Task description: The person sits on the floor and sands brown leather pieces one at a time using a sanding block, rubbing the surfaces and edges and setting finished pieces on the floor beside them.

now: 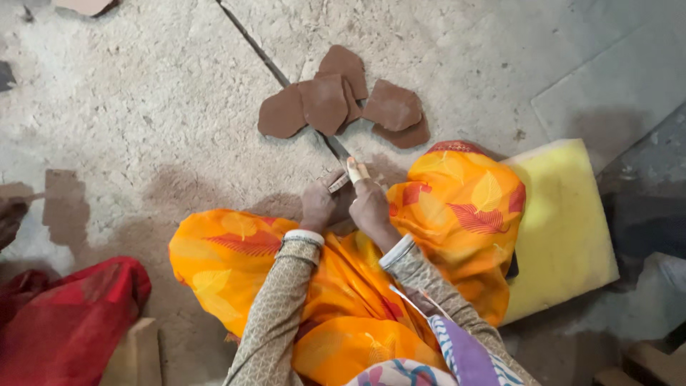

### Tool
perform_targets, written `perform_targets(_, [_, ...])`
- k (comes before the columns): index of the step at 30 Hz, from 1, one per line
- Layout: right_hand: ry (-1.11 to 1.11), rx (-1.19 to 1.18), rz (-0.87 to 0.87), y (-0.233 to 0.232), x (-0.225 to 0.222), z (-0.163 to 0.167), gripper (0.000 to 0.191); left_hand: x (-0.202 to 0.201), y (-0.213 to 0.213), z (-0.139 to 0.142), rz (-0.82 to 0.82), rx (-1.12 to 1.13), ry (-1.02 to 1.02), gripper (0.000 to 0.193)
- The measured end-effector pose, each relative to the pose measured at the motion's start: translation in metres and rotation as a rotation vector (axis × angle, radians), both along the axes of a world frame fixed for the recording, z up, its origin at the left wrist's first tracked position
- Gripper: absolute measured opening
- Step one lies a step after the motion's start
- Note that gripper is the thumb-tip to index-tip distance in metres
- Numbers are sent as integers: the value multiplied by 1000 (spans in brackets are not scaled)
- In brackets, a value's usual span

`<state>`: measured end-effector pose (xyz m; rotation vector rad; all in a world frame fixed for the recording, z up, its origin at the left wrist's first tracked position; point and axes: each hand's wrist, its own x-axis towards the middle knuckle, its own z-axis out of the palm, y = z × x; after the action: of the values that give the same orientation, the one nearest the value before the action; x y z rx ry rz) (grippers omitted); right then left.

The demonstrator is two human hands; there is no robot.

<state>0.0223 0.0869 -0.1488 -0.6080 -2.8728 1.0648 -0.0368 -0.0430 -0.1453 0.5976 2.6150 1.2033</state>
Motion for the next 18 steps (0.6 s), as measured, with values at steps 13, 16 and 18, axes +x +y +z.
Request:
perform_targets(13, [67, 104, 142, -39, -11, 6, 72, 0, -18, -42, 189, -304, 81, 25])
perform_targets(16, [-230, -32, 128, -20, -25, -1, 77, -5, -14, -32, 184, -157, -30, 42])
perform_targets(18, [72, -49, 195, -12, -23, -4, 77, -6, -12, -20, 153, -271, 35, 43])
